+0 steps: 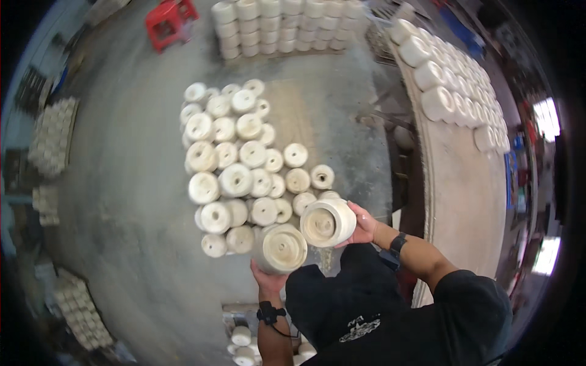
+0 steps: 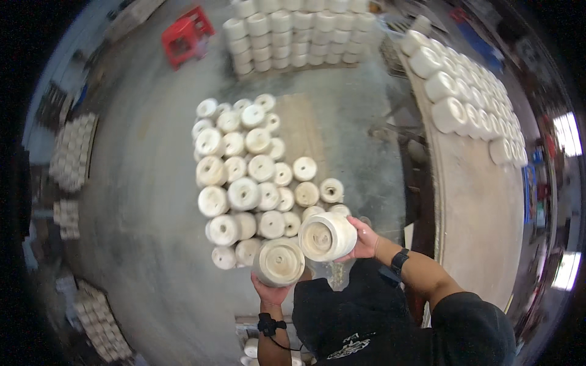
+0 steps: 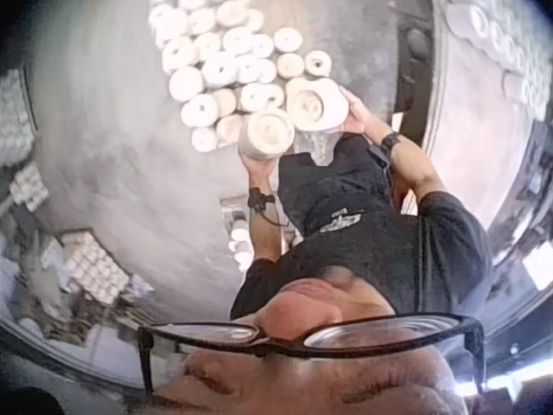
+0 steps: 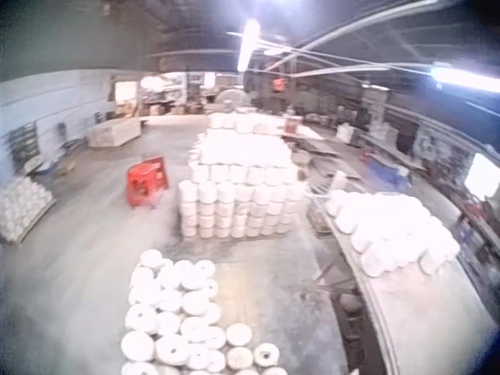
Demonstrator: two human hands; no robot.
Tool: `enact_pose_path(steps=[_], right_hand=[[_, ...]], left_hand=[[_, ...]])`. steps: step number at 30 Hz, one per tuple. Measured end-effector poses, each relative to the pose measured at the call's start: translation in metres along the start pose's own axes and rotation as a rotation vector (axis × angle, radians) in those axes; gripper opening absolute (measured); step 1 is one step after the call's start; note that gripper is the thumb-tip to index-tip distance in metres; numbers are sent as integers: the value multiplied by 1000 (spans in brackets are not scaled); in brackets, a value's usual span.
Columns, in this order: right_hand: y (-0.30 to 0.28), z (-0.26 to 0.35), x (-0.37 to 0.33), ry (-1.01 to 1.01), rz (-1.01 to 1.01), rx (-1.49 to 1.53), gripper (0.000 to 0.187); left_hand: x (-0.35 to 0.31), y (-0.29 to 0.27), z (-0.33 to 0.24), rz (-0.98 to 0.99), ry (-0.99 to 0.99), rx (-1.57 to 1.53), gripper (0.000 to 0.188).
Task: The person is arranging white yarn spools on a table and transferring some to a pallet.
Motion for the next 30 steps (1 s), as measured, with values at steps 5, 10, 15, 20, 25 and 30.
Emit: enact_pose_path(steps=[5,10,15,20,25,30], right_hand=[[-59,35,-92,-175,-89,124,78],[-168,44,-203,-590,-56,358,61],[-261,46,-348,-882,-328,395,68],[-350,36,-436,-1043,-1076,339,69],[-336,76,-441,-935,-1311,-34,60],[-346,57,-454,-894,-1354,-188,55]], left_hand=[[66,95,95,-20,-267,309,69],[144,145,238,28,-462,540,58],[204,205,406,284,-823,777,58],[265,212,513,492,-255,1585,65],[235,249,610,1049,297,1887,83],[240,261,610,1013,248,1982,83]])
Point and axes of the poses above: each hand's wrist, its own x-axis towards the middle knuckle, its own y-axis out of the palm, z = x × y, the point moved 3 cm from there along x, towards the middle knuckle, and after that the axes turned 4 degrees about y, right-handed, at the moved point
